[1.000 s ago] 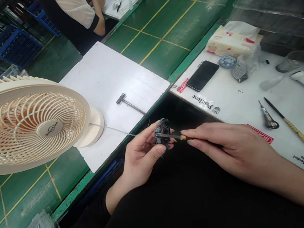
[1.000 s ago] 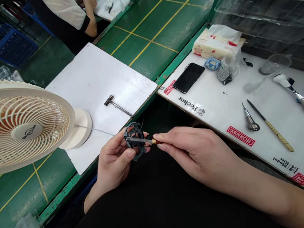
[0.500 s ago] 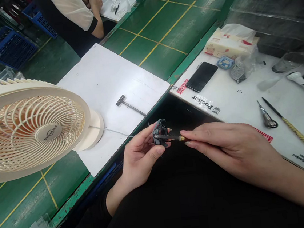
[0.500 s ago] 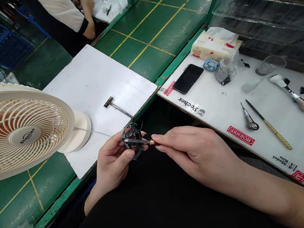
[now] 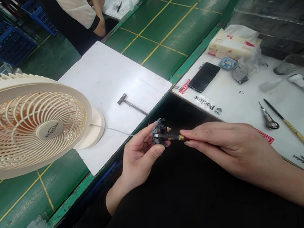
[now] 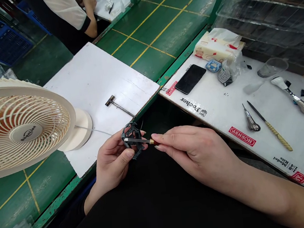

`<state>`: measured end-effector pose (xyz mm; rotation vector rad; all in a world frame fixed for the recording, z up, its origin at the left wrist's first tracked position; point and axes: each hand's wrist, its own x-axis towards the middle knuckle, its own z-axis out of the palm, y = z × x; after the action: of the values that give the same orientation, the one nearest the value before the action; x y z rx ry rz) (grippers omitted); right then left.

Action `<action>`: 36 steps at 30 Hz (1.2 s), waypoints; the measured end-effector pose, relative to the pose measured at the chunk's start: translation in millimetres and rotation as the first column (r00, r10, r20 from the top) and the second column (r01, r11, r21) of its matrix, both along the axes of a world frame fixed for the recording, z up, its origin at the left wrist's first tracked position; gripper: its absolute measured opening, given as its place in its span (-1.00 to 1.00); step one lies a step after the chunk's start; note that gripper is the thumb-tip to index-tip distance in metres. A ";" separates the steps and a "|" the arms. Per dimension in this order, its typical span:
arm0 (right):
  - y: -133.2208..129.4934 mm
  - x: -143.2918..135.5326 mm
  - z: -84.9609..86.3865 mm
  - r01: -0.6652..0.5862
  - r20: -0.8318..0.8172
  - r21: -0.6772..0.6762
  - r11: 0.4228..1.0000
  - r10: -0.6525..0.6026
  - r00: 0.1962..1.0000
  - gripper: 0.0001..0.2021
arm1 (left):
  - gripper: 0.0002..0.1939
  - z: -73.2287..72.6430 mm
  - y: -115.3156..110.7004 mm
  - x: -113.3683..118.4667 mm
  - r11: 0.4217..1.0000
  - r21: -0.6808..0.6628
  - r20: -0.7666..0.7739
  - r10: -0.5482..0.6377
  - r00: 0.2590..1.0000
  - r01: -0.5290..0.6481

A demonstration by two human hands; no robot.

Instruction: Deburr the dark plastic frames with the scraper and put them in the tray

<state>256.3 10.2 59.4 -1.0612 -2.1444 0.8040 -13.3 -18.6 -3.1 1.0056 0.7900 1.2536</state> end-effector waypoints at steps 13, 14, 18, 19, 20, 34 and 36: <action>-1.5 -12.1 8.1 -0.050 -0.060 0.193 0.980 0.063 0.996 -0.60 | -0.38 1.1 15.8 7.6 0.922 0.254 0.136 0.266 0.954 -0.293; -2.7 -15.1 8.9 -0.050 -0.073 0.223 0.973 0.068 0.995 -0.59 | -0.39 0.6 17.0 7.5 0.913 0.280 0.130 0.270 0.954 -0.296; -5.4 -22.9 10.1 -0.028 -0.097 0.294 0.955 0.059 0.994 -0.55 | -0.39 0.1 20.0 6.8 0.887 0.348 0.103 0.286 0.953 -0.304; -6.1 -23.8 9.8 -0.016 -0.103 0.307 0.951 0.050 0.993 -0.55 | -0.38 0.5 20.4 6.6 0.879 0.363 0.099 0.295 0.950 -0.310; -7.0 -24.4 9.4 -0.004 -0.111 0.318 0.948 0.041 0.993 -0.54 | -0.37 1.1 20.7 6.4 0.870 0.377 0.098 0.304 0.948 -0.318; -18.3 -29.9 9.1 0.037 -0.109 0.328 0.944 -0.001 0.994 -0.50 | -0.37 8.0 15.3 8.3 0.809 0.458 0.009 0.412 0.911 -0.370; -19.9 -29.9 9.3 0.041 -0.115 0.318 0.947 -0.004 0.993 -0.50 | -0.37 9.7 14.5 9.7 0.802 0.455 -0.005 0.437 0.899 -0.387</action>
<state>226.4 -9.6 68.7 -0.8486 -2.0739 0.4701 -3.7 -4.1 6.6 1.3246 0.8563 1.8298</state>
